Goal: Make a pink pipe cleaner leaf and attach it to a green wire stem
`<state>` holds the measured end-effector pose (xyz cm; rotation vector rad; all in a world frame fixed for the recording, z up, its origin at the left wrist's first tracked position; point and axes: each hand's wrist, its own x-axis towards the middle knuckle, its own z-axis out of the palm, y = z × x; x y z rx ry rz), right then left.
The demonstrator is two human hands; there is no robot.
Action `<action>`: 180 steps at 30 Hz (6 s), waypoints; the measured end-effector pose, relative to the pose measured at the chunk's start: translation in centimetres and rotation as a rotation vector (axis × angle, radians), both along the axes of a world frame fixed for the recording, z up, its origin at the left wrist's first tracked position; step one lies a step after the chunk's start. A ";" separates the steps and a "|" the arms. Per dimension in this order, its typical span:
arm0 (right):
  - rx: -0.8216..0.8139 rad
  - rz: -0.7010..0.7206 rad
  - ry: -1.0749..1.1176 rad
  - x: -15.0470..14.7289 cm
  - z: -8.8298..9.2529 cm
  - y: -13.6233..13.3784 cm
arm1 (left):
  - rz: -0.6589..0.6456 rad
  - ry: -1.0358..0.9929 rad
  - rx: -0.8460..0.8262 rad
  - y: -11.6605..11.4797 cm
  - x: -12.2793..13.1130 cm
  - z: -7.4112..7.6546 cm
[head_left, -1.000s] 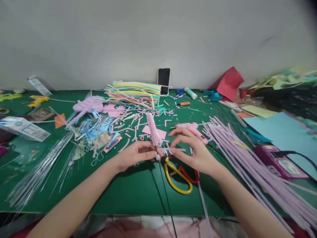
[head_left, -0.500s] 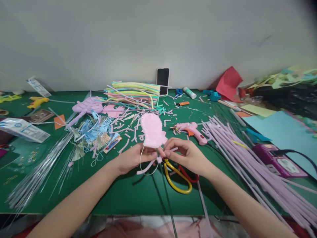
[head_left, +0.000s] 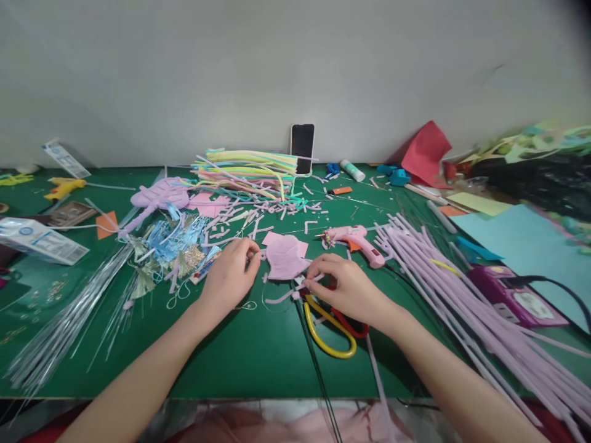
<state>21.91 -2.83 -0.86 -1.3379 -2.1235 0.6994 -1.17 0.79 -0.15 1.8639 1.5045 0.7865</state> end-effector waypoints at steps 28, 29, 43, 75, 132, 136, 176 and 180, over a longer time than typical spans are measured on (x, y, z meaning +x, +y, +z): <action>0.178 -0.019 -0.093 0.8 -0.1 0.1 | -0.688 0.556 0.415 -1.6 0.2 0.6; 0.189 -0.012 -0.091 0.8 -0.1 0.1 | -0.691 0.544 0.417 -1.6 0.2 0.6; 0.163 0.168 -0.058 0.5 0.7 0.0 | -0.668 0.182 0.196 -1.9 0.5 0.8; -0.056 0.210 0.231 -1.1 0.2 -1.1 | -0.438 -0.162 -0.155 -2.4 0.9 0.8; -0.028 0.179 0.169 -1.2 -0.2 -1.0 | -0.340 -0.132 -0.225 -3.6 1.5 1.7; -0.049 0.209 0.080 -0.9 0.5 -1.0 | -0.401 0.083 -0.039 -4.6 0.5 1.9; 0.113 0.232 -0.017 0.5 0.2 -2.9 | -0.217 0.317 0.200 -7.7 -0.9 -0.8; 0.151 0.259 -0.142 -0.1 0.9 -2.9 | -0.222 0.406 0.306 -7.8 -0.2 -0.4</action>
